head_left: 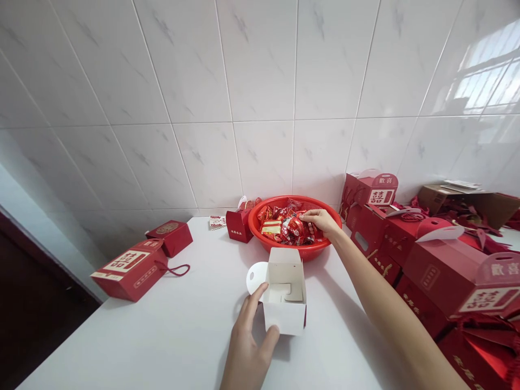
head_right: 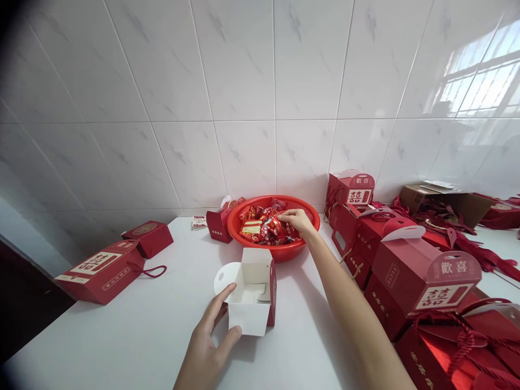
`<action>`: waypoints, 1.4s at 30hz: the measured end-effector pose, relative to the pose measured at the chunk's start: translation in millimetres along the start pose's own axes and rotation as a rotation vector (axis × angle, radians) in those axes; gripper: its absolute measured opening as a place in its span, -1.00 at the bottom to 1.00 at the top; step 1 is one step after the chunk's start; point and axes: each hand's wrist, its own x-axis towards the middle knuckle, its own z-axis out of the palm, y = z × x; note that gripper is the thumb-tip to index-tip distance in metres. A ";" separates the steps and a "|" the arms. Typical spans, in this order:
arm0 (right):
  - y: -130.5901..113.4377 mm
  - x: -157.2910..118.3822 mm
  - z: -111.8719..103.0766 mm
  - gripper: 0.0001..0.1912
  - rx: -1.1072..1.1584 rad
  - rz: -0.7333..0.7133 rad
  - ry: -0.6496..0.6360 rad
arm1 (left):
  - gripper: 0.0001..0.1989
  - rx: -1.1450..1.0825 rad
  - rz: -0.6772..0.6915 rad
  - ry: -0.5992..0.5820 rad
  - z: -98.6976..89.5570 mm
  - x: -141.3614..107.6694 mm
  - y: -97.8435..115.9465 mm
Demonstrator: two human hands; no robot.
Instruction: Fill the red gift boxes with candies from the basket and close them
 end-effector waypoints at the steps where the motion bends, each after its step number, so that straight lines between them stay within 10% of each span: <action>1: 0.7 0.7 -0.7 -0.80 0.011 0.001 0.001 | -0.34 0.007 -0.006 -0.007 -0.3 0.2 0.2; 31: -13.9 -12.3 4.6 -0.77 0.205 -0.004 0.030 | -0.39 0.016 0.048 0.017 1.3 0.4 -5.5; 37: -56.4 -54.6 12.5 -0.50 0.256 -0.163 -0.136 | -0.37 0.064 0.035 -0.028 0.3 -0.8 -0.7; 42: -86.1 -100.4 35.6 -0.72 -0.161 -0.314 -0.429 | -0.34 0.077 0.040 -0.014 1.9 -1.5 6.1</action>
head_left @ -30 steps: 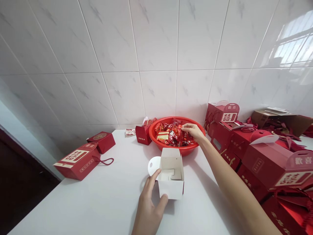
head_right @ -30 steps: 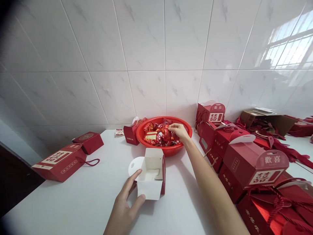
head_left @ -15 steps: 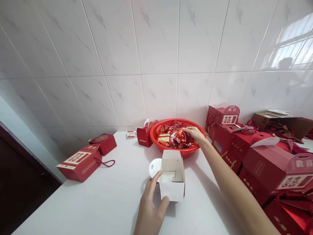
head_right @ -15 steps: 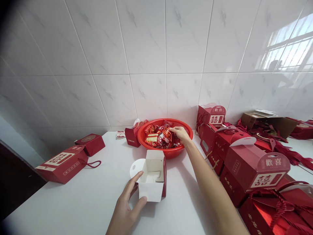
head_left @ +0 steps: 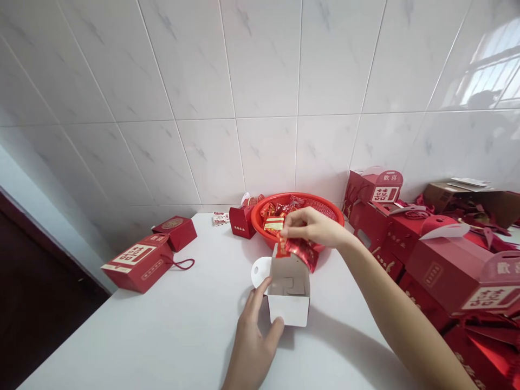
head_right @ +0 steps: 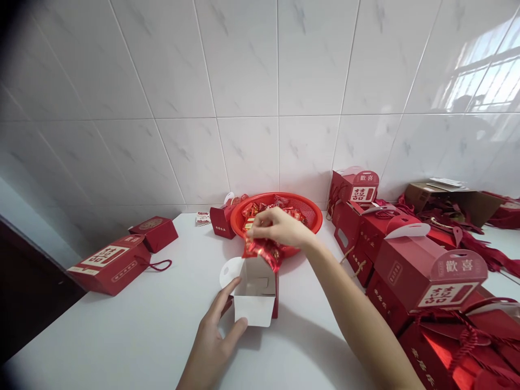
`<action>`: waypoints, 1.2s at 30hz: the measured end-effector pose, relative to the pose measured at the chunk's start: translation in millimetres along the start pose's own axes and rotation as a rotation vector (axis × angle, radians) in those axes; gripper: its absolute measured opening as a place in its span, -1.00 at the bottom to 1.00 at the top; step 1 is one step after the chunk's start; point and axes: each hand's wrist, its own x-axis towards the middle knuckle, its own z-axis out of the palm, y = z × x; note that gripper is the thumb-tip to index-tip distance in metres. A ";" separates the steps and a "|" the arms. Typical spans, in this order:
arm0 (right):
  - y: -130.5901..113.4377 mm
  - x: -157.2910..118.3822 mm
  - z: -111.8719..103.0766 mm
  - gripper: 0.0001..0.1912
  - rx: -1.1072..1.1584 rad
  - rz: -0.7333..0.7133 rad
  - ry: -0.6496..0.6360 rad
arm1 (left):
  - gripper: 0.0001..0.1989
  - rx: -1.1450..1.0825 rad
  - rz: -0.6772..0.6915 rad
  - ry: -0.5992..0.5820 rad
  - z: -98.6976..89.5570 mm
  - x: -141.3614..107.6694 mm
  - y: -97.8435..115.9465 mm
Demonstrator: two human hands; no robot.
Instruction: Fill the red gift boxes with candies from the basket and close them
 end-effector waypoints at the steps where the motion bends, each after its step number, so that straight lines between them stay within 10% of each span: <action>1: -4.8 -2.6 6.6 -0.77 -0.120 -0.016 -0.025 | -0.34 0.001 0.003 0.001 0.2 0.0 0.1; 8: -15.1 -7.1 29.8 -0.80 -0.212 -0.041 0.089 | -0.36 -0.033 -0.006 -0.014 0.6 -0.4 -1.3; 16: -0.7 -9.9 53.0 -0.78 -0.049 -0.094 -0.057 | -0.38 -0.040 0.030 -0.019 0.6 0.2 -6.0; 24: 42.5 27.6 -18.2 -0.82 -0.229 0.019 0.476 | -0.36 -0.028 -0.001 -0.013 -1.1 0.4 -5.0; 36: 118.7 70.7 -39.2 -0.71 -0.371 0.429 0.061 | -0.38 -0.001 -0.003 -0.003 2.9 -0.2 -8.4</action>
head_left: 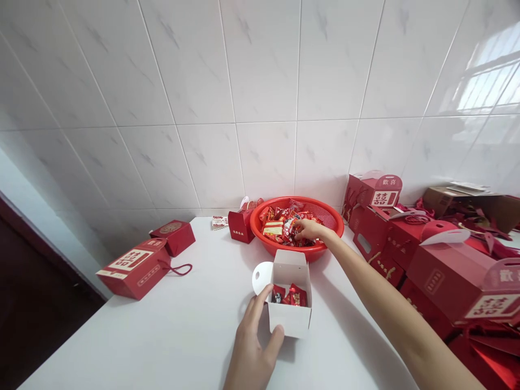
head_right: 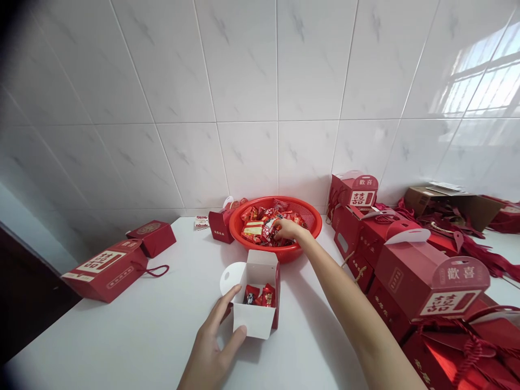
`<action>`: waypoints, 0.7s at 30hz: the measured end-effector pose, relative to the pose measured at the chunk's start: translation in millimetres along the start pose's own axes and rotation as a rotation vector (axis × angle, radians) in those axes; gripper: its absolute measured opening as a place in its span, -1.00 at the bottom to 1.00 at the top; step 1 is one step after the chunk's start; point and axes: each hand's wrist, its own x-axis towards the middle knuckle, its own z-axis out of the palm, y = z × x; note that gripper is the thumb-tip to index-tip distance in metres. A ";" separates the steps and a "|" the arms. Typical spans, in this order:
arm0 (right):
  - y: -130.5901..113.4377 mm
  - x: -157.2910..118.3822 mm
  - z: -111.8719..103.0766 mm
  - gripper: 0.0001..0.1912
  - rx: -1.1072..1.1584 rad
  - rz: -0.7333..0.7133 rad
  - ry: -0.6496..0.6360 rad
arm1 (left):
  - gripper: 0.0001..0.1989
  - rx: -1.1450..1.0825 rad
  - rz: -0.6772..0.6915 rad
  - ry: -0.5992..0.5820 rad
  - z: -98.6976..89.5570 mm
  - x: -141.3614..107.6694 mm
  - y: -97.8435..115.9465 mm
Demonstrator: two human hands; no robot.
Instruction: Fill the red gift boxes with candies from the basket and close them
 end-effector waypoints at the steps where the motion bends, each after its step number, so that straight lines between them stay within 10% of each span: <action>1: 0.8 -0.4 0.6 -0.71 0.000 -0.004 -0.015 | -0.38 0.004 -0.003 -0.011 -0.4 -0.1 -0.1; 13: -16.2 -26.9 -9.8 -0.73 0.256 -0.140 0.357 | -0.40 0.059 0.019 -0.051 -1.4 0.7 2.1; 21: -68.4 -105.1 -14.6 -0.68 0.387 -0.486 -0.033 | -0.41 0.063 0.040 -0.038 -0.8 -2.4 4.6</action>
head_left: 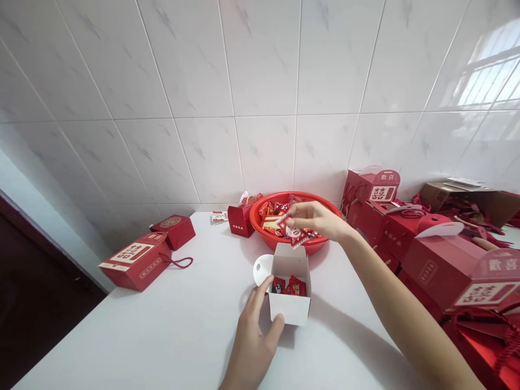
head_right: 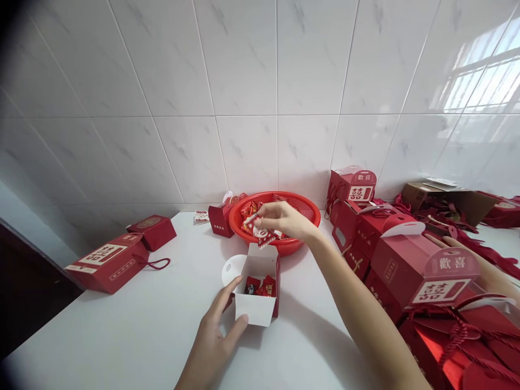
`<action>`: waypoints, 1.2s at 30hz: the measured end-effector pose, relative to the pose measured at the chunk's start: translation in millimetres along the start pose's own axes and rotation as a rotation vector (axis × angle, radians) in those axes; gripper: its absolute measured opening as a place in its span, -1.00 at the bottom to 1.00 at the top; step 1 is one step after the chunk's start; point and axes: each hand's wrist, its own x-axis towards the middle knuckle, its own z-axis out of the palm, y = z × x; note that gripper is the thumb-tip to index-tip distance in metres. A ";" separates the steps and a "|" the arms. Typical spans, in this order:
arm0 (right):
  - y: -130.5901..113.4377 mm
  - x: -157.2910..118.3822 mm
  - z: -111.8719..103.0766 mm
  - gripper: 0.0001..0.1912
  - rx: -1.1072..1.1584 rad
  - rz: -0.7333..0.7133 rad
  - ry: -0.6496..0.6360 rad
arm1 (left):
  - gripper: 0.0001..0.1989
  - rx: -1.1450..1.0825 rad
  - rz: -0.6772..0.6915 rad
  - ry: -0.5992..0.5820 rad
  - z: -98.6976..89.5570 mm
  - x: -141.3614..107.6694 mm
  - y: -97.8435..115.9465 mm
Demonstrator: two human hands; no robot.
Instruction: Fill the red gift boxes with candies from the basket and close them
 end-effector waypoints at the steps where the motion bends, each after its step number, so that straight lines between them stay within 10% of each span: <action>1: -5.9 -4.6 5.1 -0.74 -0.085 -0.017 -0.063 | -0.41 -0.003 -0.001 0.000 0.0 0.0 -0.1; 10: -31.5 -49.0 15.0 -0.86 -0.552 0.018 0.025 | -0.42 -0.017 0.024 0.004 2.1 1.7 -1.3; 18: -29.7 -70.8 9.2 -0.73 -0.769 0.402 -0.035 | -0.46 0.010 0.085 0.081 4.5 -1.3 9.2; 36: -19.5 -86.6 26.0 -0.75 -0.617 0.093 -0.280 | -0.27 -0.114 -0.003 0.213 15.6 0.5 18.2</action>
